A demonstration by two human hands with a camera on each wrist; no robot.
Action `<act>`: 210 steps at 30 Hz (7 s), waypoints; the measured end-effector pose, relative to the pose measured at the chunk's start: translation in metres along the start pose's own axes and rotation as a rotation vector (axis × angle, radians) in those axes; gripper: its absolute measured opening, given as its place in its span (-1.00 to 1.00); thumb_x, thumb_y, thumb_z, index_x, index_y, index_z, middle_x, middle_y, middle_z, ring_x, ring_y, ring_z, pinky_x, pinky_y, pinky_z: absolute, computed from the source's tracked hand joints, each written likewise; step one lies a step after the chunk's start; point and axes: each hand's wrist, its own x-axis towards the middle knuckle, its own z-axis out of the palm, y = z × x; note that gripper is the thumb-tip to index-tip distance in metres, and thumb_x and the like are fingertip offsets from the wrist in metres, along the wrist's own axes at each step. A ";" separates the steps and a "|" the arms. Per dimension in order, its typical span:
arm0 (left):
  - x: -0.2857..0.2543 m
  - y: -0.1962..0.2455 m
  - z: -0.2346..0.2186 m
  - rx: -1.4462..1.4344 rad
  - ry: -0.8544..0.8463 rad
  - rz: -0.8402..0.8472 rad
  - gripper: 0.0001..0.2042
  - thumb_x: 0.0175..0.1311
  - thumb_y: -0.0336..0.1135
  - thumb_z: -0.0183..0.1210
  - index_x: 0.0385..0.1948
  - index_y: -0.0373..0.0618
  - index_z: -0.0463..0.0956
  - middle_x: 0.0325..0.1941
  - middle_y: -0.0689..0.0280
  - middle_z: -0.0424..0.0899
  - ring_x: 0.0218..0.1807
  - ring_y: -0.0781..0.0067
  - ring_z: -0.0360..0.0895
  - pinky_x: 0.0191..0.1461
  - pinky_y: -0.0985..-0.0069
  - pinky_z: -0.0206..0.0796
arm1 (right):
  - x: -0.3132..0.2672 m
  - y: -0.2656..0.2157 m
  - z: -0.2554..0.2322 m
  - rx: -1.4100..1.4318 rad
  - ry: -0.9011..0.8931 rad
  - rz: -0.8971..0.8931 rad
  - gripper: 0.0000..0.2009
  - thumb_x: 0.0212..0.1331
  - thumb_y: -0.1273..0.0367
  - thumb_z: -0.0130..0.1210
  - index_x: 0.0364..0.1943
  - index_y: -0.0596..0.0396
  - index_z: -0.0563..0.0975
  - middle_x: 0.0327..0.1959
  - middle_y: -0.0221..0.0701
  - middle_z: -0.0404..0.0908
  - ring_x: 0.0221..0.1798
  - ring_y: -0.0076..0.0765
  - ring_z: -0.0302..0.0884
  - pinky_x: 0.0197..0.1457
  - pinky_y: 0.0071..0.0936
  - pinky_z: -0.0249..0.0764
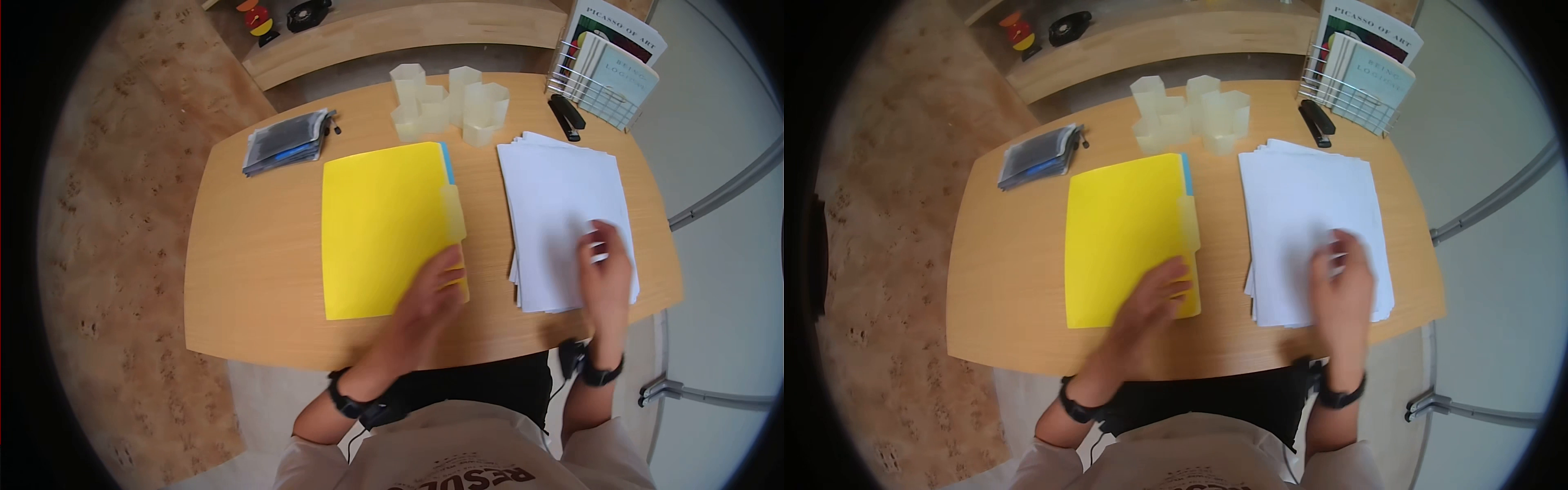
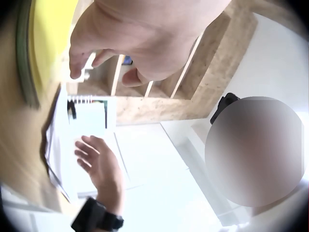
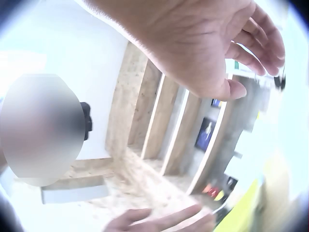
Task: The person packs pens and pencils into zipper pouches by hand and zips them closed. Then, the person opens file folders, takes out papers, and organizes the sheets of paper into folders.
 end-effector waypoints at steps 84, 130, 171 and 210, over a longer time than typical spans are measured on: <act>-0.082 0.048 -0.289 0.210 1.254 0.619 -0.42 0.56 -0.04 0.07 0.41 -0.30 0.26 0.35 0.21 0.44 0.36 0.36 0.34 0.49 0.37 0.09 | -0.020 -0.303 0.293 1.103 -0.881 -0.445 -0.58 0.18 0.48 0.12 0.16 0.28 0.50 0.00 -0.27 0.66 0.06 -0.41 0.58 0.15 -0.40 0.50; -0.054 -0.025 -0.164 0.007 0.492 -0.040 -0.45 0.59 -0.36 0.00 0.53 -0.31 0.13 0.50 0.09 0.37 0.52 0.30 0.30 0.56 0.42 0.11 | 0.047 -0.050 0.143 0.068 -0.598 -0.297 -0.76 0.34 0.38 0.21 -0.06 0.27 0.50 -0.54 -0.30 0.52 -0.50 -0.41 0.48 -0.40 -0.40 0.41; 0.056 -0.012 -0.124 -0.484 0.216 -0.176 -0.25 0.64 0.23 -0.34 0.39 -0.41 0.31 0.32 -0.10 0.56 0.27 0.04 0.60 0.40 0.17 0.40 | 0.066 0.022 0.048 -0.146 -0.305 -0.351 -0.80 0.35 0.38 0.15 -0.06 0.21 0.54 -0.38 -0.25 0.45 -0.37 -0.19 0.46 -0.26 -0.28 0.44; 0.041 -0.021 -0.114 -0.421 -0.095 -0.092 -0.36 0.68 0.10 -0.29 0.57 -0.20 0.06 0.60 0.15 0.25 0.59 0.27 0.21 0.62 0.30 0.01 | 0.095 0.023 0.055 0.042 -0.490 0.061 -0.75 0.49 0.32 0.08 -0.30 0.22 0.62 -0.50 -0.62 0.42 -0.42 -0.68 0.25 -0.35 -0.60 0.16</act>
